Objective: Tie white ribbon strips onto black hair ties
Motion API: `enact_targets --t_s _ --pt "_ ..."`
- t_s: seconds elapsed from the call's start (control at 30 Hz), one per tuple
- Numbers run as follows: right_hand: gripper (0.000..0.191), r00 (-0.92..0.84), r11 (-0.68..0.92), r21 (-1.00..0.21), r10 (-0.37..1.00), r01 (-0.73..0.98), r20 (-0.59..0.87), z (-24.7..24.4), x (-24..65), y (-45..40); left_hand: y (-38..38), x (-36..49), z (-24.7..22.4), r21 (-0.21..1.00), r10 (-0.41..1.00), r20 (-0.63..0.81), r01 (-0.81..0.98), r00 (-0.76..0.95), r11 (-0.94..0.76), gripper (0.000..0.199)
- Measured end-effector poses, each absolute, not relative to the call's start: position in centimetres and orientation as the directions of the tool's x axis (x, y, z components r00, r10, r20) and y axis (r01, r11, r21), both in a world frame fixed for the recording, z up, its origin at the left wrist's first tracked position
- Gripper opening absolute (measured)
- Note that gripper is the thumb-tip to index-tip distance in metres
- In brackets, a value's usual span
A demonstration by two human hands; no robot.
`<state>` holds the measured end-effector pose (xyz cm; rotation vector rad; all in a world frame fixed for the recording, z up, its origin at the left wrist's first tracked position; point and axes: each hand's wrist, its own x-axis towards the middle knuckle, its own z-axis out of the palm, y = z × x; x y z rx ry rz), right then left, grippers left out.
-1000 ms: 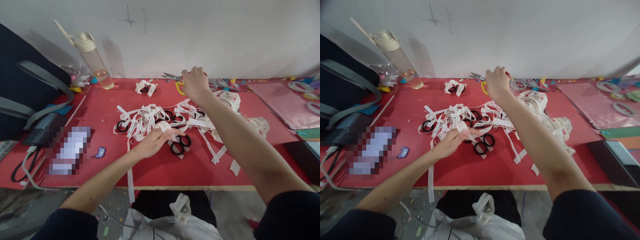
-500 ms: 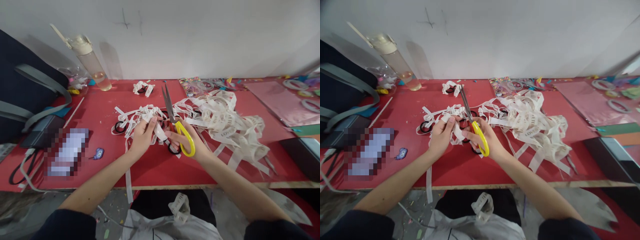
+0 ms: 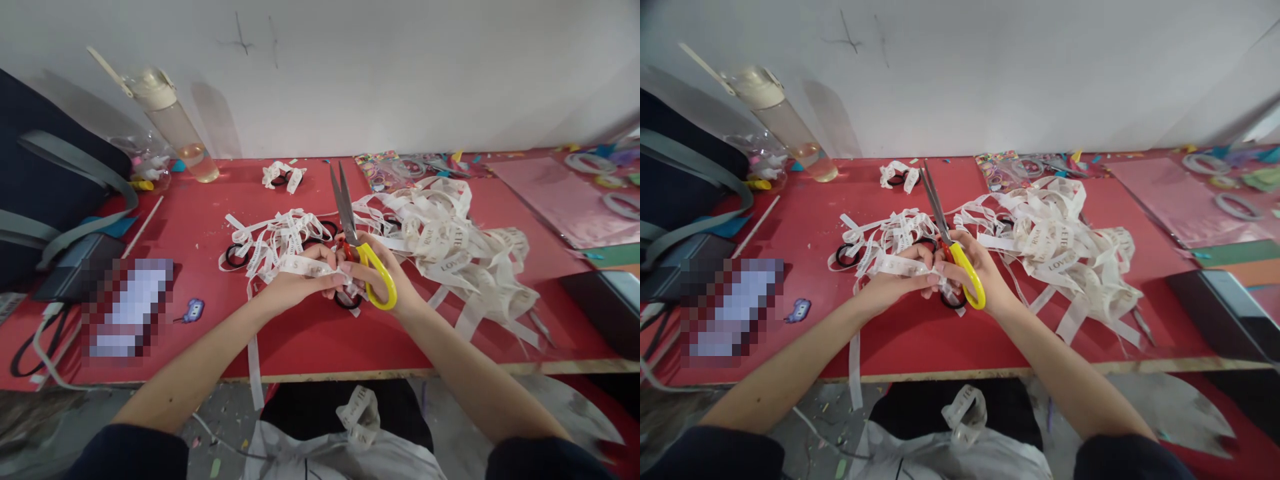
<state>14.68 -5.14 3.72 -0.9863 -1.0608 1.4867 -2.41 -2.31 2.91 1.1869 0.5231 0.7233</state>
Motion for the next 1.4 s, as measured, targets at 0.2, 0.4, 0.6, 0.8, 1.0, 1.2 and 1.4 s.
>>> enact_targets --t_s 0.2,0.4,0.6,0.8,1.0,1.2,1.4 --pt "0.050 -0.199 -0.090 -0.958 0.979 -0.273 -0.035 4.0 15.4 -5.5 -2.0 -3.0 3.8 0.993 0.730 -0.023 -0.068 0.683 0.095 0.022" --pt "0.049 -0.213 -0.114 -0.978 0.974 -0.177 -0.075 4.7 16.7 -7.4 -2.7 -3.2 5.6 0.968 0.537 -0.048 0.171 0.842 -0.182 0.025" --pt "0.046 -0.032 -0.070 -0.940 0.998 -0.334 -0.062 3.3 16.2 -11.3 -6.4 -1.8 5.9 0.998 0.813 -0.057 0.021 0.579 0.055 0.033" --pt "0.045 0.077 -0.095 -0.963 0.990 -0.251 -0.117 3.9 15.1 -13.6 -11.0 -0.2 3.8 0.983 0.924 -0.137 -0.068 0.356 0.172 0.030" --pt "0.044 0.038 -0.191 -0.956 0.978 -0.221 -0.204 5.1 15.9 -14.7 -13.5 -2.8 4.8 0.995 0.602 -0.098 0.060 0.793 0.083 0.033" --pt "0.042 -0.116 -0.245 -0.952 0.967 -0.182 -0.226 5.8 16.5 -15.2 -12.1 -3.8 5.7 0.966 0.879 0.064 0.190 0.472 -0.173 0.026" --pt "0.049 -0.146 -0.226 -0.943 0.970 -0.244 -0.195 4.4 16.5 -15.3 -11.8 -2.4 4.1 0.960 0.735 -0.275 0.139 0.620 0.241 0.039"
